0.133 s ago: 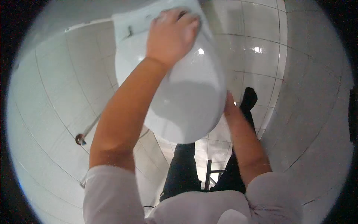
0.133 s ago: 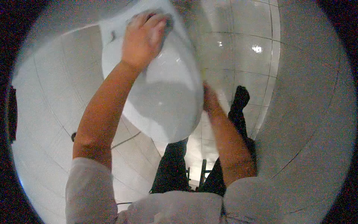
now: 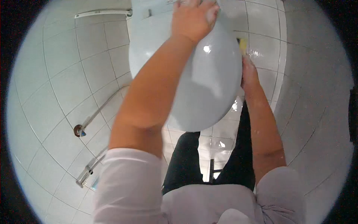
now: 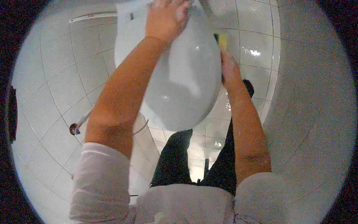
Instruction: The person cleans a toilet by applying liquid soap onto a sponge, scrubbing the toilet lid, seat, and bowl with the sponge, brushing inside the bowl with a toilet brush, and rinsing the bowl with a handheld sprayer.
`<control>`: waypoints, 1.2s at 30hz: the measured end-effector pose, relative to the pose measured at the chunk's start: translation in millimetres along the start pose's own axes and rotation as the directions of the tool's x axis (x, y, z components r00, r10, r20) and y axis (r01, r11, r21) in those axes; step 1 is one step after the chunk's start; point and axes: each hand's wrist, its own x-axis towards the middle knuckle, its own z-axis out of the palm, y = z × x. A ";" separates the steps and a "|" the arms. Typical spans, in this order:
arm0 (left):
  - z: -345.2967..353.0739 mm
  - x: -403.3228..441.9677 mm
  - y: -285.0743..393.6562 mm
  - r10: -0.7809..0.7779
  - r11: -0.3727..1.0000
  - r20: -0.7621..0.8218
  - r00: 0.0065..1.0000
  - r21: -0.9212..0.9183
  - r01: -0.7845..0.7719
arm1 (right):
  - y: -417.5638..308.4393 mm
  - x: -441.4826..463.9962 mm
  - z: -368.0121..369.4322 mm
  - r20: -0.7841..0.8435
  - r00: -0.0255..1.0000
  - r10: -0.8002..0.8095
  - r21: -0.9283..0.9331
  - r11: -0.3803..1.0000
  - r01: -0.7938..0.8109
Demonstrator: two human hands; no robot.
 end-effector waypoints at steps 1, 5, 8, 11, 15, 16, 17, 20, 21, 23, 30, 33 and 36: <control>6.6 -7.8 -3.9 -0.068 0.996 0.105 0.992 -0.053 0.074 | 0.8 -7.9 -4.3 -0.040 0.999 -0.028 -0.057 0.998 0.026; -10.2 -88.5 9.6 0.161 0.987 -0.091 0.983 0.007 -0.161 | 156.7 -7.5 -81.6 0.066 0.965 -0.252 0.128 0.962 0.242; -53.6 -161.2 -2.1 0.096 0.978 0.162 0.982 0.167 -0.123 | 159.6 -59.9 -27.1 -0.137 0.958 -0.251 0.335 0.899 0.283; -55.7 -221.1 -46.2 -0.376 0.916 -0.015 0.927 0.146 0.374 | 89.4 -56.9 -4.5 -0.145 0.814 -0.562 0.068 0.815 0.575; -27.6 -254.8 -77.7 -0.678 0.677 0.070 0.732 -0.326 0.659 | -6.3 -16.4 23.5 0.032 0.653 -0.756 -0.654 0.478 0.586; -19.7 -259.5 -77.2 -0.748 0.521 0.128 0.651 -0.496 0.695 | 4.1 -16.1 17.6 0.022 0.656 -0.754 -0.654 0.486 0.580; -13.6 -262.3 -76.5 -0.798 0.330 0.204 0.568 -0.640 0.694 | 17.6 -28.6 15.2 -0.041 0.641 -0.767 -0.698 0.480 0.531; 1.7 -267.6 -73.9 -0.812 0.192 0.214 0.543 -0.781 0.595 | 88.4 -55.9 -1.8 -0.323 0.621 -0.714 -0.648 0.645 0.405; 3.4 -268.1 -73.4 -0.824 0.120 0.215 0.524 -0.838 0.533 | 115.4 -64.9 -11.9 -0.353 0.806 -0.475 -0.425 0.849 0.314; 3.8 -269.4 -71.1 -0.851 0.150 0.178 0.494 -0.819 0.553 | 152.5 -58.4 -12.9 -0.272 0.787 -0.554 -0.115 0.831 0.545; -9.2 -263.9 -59.0 -0.888 0.144 0.144 0.436 -0.814 0.562 | -66.8 16.9 41.6 0.027 0.650 -0.759 -0.898 0.267 0.350; -5.5 -265.2 -63.4 -0.877 0.196 0.109 0.468 -0.808 0.556 | -98.0 55.9 70.1 0.074 0.721 -0.689 -0.768 0.422 0.482; 4.4 -273.2 -74.3 -0.927 0.094 0.154 0.341 -0.785 0.612 | -76.7 33.2 61.2 0.042 0.923 -0.384 -0.353 0.858 0.373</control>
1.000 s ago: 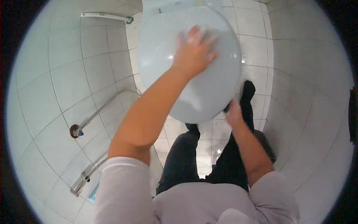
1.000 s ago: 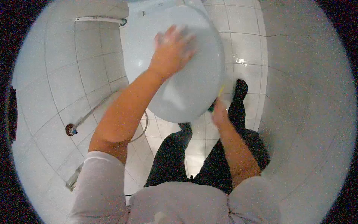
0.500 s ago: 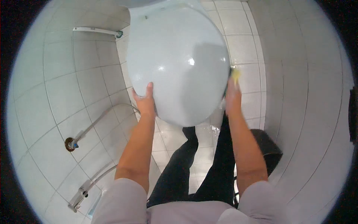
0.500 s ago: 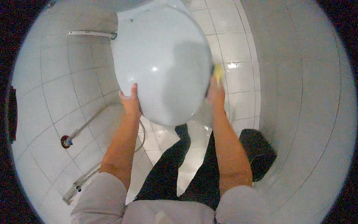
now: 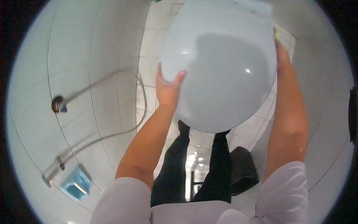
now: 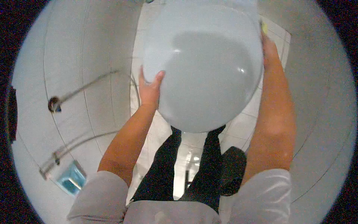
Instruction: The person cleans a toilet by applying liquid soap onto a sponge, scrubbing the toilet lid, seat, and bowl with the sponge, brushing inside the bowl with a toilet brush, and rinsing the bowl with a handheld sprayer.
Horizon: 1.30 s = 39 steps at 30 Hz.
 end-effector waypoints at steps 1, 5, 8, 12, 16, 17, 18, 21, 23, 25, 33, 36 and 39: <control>-1.0 1.7 -0.4 0.056 0.995 0.016 0.998 0.084 -0.057 | 27.2 -33.9 -11.4 0.403 0.892 -0.207 0.227 0.966 0.122; -7.3 -6.9 18.4 0.076 0.961 0.056 0.996 0.262 -0.088 | 144.4 -94.8 -39.7 -0.089 0.995 -0.043 0.116 0.992 0.053; -6.4 -4.1 10.9 0.045 0.982 0.070 0.997 0.180 -0.057 | 193.1 -161.7 -20.3 0.149 0.986 0.069 0.450 0.884 -0.130; -6.0 -8.1 1.4 0.043 0.992 0.006 0.999 0.117 -0.043 | 255.5 -224.5 33.3 0.245 0.961 -0.131 -0.206 0.961 0.184; -28.9 -37.5 -31.0 -0.179 0.978 0.118 0.977 -0.082 0.190 | 278.3 -228.5 81.9 0.476 0.842 -0.254 -0.539 0.673 0.508; -36.1 -54.2 -45.1 -0.255 0.943 0.213 0.943 -0.159 0.291 | 268.3 -243.1 105.2 0.555 0.778 -0.294 -0.440 0.690 0.575; -41.6 -67.3 -72.6 -0.278 0.932 0.202 0.939 -0.180 0.314 | 262.4 -251.0 125.0 0.623 0.704 -0.341 -0.329 0.702 0.631; -58.4 -96.8 -120.9 0.153 0.966 0.210 0.966 0.175 -0.191 | 269.0 -240.8 151.6 0.559 0.828 -0.041 -0.686 0.537 0.491; -90.4 -100.2 -86.5 -0.432 0.670 0.396 0.810 -0.460 0.582 | 247.2 -244.0 169.2 0.483 0.870 0.100 -0.499 0.847 0.180; -89.3 -90.0 -89.8 -0.386 0.424 0.479 0.788 -0.667 0.613 | 224.1 -247.4 187.0 0.445 0.861 0.247 -0.209 0.963 -0.169; -71.7 -42.7 -63.8 -0.385 0.757 -0.001 0.923 -0.572 0.316 | 75.2 -194.5 247.8 0.820 0.552 0.150 -0.374 -0.591 0.715; -76.1 -40.7 -39.7 -0.330 0.574 0.110 0.938 -0.765 0.292 | 60.8 -121.3 327.7 0.955 0.231 0.183 0.067 -0.898 0.435; -81.2 -100.6 -31.1 -0.413 0.249 0.348 0.842 -0.846 0.472 | 32.3 -87.3 394.2 0.924 0.242 0.296 0.135 -0.846 0.516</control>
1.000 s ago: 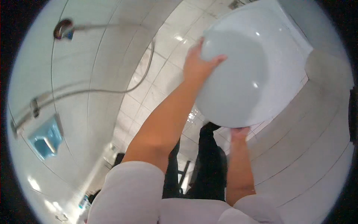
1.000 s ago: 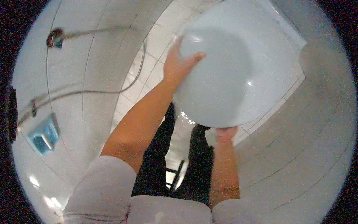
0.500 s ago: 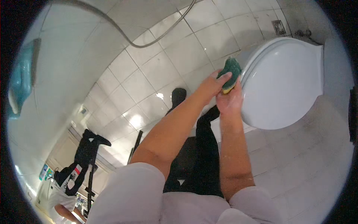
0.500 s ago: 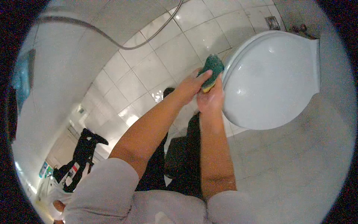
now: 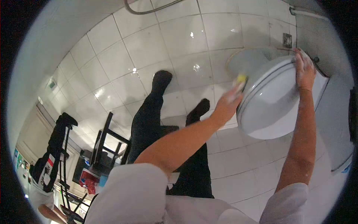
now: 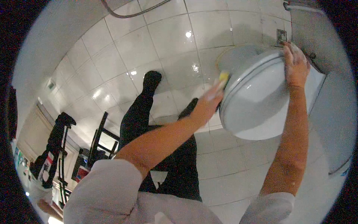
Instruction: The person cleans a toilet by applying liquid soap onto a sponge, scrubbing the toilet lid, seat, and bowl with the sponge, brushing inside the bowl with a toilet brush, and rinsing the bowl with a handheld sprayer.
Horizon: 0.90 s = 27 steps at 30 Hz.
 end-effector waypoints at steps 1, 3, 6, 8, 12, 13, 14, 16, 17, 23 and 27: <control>5.6 -24.1 -25.7 -0.153 0.981 -0.019 0.988 -0.120 0.150 | 8.2 9.6 -2.9 0.100 0.995 -0.007 0.150 0.989 -0.009; 32.7 -51.9 -62.9 -0.123 0.966 -0.029 0.992 -0.232 0.113 | 8.8 10.1 -14.2 0.069 0.996 -0.062 0.137 0.989 0.052; 38.0 -7.5 -31.4 -0.121 0.953 -0.160 0.980 -0.295 0.069 | 1.2 -3.5 -23.8 -0.031 0.994 -0.109 0.305 0.946 0.113; 28.0 31.8 43.2 0.308 0.935 -0.094 0.947 -0.155 -0.319 | 10.4 -9.6 -20.0 -0.017 0.999 -0.040 0.408 0.912 0.043; 79.6 21.6 91.4 0.622 0.612 0.182 0.762 0.495 -0.617 | 12.0 -7.7 -18.0 -0.012 0.999 -0.044 0.509 0.860 0.044; 94.0 6.1 73.9 0.806 0.309 0.214 0.552 0.644 -0.700 | 10.2 -6.7 -25.0 0.007 0.996 -0.084 0.431 0.899 0.073; 91.1 -6.0 49.7 0.771 0.244 0.306 0.559 0.669 -0.703 | 5.9 -8.0 -29.3 0.023 0.993 -0.116 0.359 0.928 0.100; 59.3 -18.4 31.9 0.765 0.221 0.331 0.552 0.669 -0.709 | 16.0 -16.4 -30.0 -0.019 0.995 -0.100 0.316 0.943 0.101; 40.7 -24.5 31.7 0.796 0.276 0.263 0.546 0.644 -0.714 | 21.5 -27.6 -27.3 -0.033 0.995 -0.091 0.274 0.957 0.096; 11.5 11.0 56.1 0.305 0.793 -0.109 0.946 0.579 -0.189 | 20.6 -81.9 0.8 -0.025 0.919 0.395 0.281 0.885 -0.372; 66.6 111.0 136.7 0.312 0.563 0.257 0.915 0.726 -0.396 | 7.6 -80.2 -9.4 -0.004 0.889 0.459 0.265 0.857 -0.441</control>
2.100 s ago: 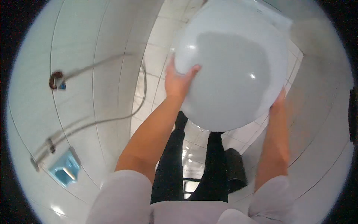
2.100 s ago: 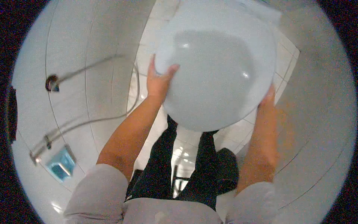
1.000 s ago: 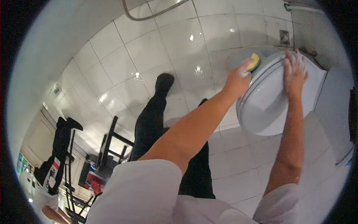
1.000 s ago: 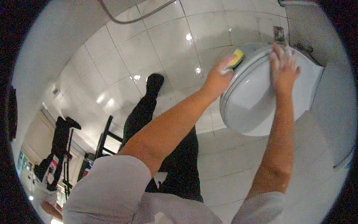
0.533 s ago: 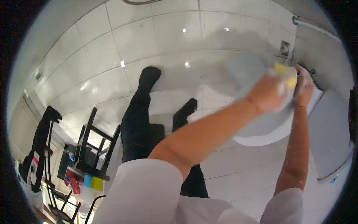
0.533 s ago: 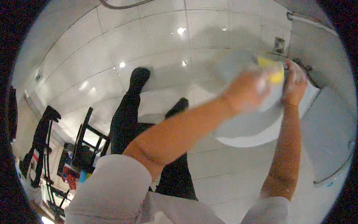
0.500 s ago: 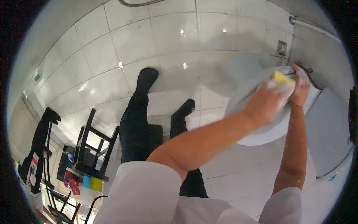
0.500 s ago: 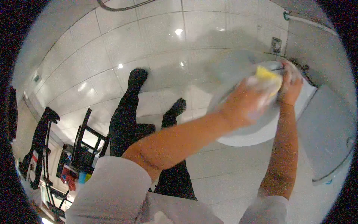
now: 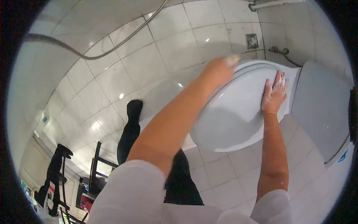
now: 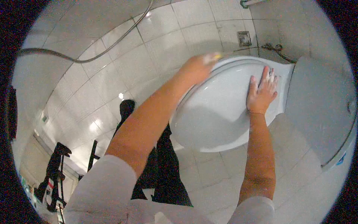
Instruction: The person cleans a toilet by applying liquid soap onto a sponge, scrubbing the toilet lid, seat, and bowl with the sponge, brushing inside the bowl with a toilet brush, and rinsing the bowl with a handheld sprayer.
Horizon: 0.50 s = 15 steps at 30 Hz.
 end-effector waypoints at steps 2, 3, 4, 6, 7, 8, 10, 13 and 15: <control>23.1 56.8 23.3 0.150 0.971 0.055 0.987 0.180 -0.158 | -1.6 1.4 -0.1 0.030 1.000 0.007 -0.031 1.000 -0.006; 29.7 68.1 34.3 0.204 0.946 0.064 0.977 0.244 -0.213 | -0.9 3.1 0.2 0.027 1.000 0.016 -0.033 0.999 -0.015; 33.2 67.9 32.2 0.204 0.946 0.075 0.976 0.241 -0.216 | -0.8 2.6 0.0 0.027 1.000 0.007 -0.025 1.000 -0.007; 8.4 36.9 31.2 0.186 0.959 0.077 0.979 0.200 -0.198 | -3.7 -1.1 -2.1 0.031 1.000 0.006 -0.009 1.000 -0.006; -4.0 12.6 16.9 0.086 0.996 0.040 0.996 0.029 -0.087 | -6.0 0.4 -2.9 0.039 0.999 0.012 -0.016 1.000 -0.011; -12.0 -4.3 -3.5 -0.096 0.995 0.015 0.995 -0.011 0.096 | -8.2 4.2 -2.6 0.043 0.999 0.018 -0.023 1.000 -0.017; -16.6 -42.7 -50.5 0.017 0.993 -0.086 0.996 -0.116 -0.027 | -9.9 7.7 -1.6 0.043 0.999 0.026 -0.034 0.999 -0.024; -13.4 -18.4 -34.0 0.023 0.994 0.014 1.000 -0.112 -0.021 | -12.2 1.1 -2.7 0.055 0.998 0.034 -0.038 0.999 -0.032; -3.5 38.5 5.5 0.034 0.989 0.195 0.980 -0.150 -0.004 | -14.1 3.1 -1.7 0.066 0.997 0.036 -0.054 0.998 -0.033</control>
